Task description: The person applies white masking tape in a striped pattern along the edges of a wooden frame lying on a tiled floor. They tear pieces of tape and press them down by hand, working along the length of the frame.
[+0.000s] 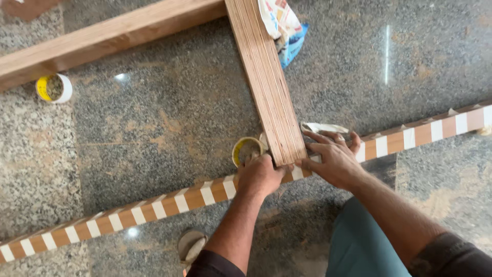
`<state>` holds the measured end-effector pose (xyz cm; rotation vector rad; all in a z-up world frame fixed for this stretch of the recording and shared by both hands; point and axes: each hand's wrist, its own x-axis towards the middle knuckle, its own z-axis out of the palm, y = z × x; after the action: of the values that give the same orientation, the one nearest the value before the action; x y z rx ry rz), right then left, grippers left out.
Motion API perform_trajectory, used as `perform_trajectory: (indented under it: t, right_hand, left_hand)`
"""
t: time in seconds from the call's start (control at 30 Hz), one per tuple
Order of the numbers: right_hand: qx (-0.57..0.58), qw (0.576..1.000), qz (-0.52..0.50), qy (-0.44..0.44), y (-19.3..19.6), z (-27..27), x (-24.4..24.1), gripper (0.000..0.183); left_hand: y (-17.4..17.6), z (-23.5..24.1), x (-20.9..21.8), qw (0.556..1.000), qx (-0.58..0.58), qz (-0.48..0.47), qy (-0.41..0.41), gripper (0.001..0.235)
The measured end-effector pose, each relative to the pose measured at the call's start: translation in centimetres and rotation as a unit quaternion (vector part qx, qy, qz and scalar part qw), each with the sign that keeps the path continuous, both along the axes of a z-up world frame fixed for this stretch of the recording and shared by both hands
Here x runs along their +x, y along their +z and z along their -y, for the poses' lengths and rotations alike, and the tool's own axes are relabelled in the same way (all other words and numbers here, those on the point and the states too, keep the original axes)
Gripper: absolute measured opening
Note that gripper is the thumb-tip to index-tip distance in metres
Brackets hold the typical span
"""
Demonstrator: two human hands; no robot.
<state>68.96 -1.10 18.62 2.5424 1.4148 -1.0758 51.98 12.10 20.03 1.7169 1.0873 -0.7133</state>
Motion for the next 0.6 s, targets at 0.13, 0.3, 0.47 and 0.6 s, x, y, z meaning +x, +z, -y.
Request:
perform_trajectory:
  t: [0.13,0.3,0.47,0.6]
  right_hand:
    - [-0.029,0.999,0.005,0.013,-0.5,-0.9,0.1,0.071]
    - [0.012,0.999,-0.033,-0.029,0.4,-0.7,0.1,0.067]
    - [-0.034,0.999,-0.027,-0.012,0.8,0.1,-1.0,0.055]
    - [-0.007,0.999,0.031,-0.021,0.7,-1.7,0.1,0.059]
  left_hand:
    - [-1.6,-1.5,-0.3,0.995,0.063,0.028,-0.069,0.055]
    - [-2.3,-1.4,-0.3,0.998,-0.018,0.027,-0.054,0.059]
    - [-2.5,-1.2,-2.2,0.991,0.009,0.068,-0.118,0.072]
    - [-3.0,-4.0,-0.8,0.982,0.016,0.116,-0.149,0.065]
